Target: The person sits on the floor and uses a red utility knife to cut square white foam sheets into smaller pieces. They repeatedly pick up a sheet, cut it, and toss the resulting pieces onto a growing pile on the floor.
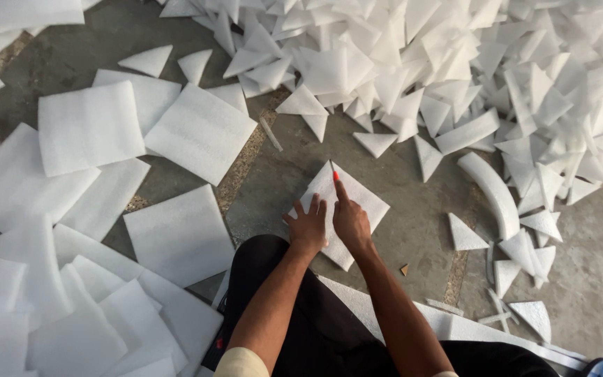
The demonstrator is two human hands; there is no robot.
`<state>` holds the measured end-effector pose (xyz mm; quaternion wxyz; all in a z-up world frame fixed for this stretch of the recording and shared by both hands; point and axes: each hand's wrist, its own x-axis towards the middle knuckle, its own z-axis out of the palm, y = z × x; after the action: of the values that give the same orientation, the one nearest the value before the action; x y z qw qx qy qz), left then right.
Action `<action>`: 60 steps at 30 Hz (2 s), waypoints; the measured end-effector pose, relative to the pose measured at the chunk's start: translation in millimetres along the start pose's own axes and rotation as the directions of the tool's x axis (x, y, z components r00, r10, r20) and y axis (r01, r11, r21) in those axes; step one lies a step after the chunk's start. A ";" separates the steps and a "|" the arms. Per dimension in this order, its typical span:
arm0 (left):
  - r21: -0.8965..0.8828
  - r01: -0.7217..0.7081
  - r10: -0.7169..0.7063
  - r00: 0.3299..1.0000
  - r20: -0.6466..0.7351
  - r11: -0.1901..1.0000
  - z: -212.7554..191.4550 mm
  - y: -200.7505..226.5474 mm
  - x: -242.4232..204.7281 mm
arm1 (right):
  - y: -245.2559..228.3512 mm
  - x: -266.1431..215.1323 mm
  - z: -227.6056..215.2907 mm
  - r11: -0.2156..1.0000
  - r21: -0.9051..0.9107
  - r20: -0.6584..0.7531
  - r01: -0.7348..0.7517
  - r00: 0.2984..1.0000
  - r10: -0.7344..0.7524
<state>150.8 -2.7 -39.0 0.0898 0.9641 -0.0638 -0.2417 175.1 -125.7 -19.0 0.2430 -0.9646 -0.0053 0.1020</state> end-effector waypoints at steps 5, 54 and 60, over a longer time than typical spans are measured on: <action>0.015 -0.013 0.014 0.999 -0.030 1.000 6.5 -0.1 1.7 | -0.5 23.1 4.0 0.999 -0.028 0.048 -0.038 0.998 0.039; 0.034 0.018 -0.020 0.998 0.056 0.999 -3.6 3.8 -8.0 | 6.6 -3.2 -3.1 1.000 0.027 0.009 -0.014 1.000 0.014; 0.037 0.009 -0.010 1.000 0.018 0.999 0.0 1.7 -4.9 | 6.0 20.3 0.8 0.997 -0.024 0.046 -0.071 0.996 0.072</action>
<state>146.4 -3.6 -36.4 0.0703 0.9637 -0.0645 -0.2495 194.5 -129.5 -26.4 0.2281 -0.9642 0.0225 0.1333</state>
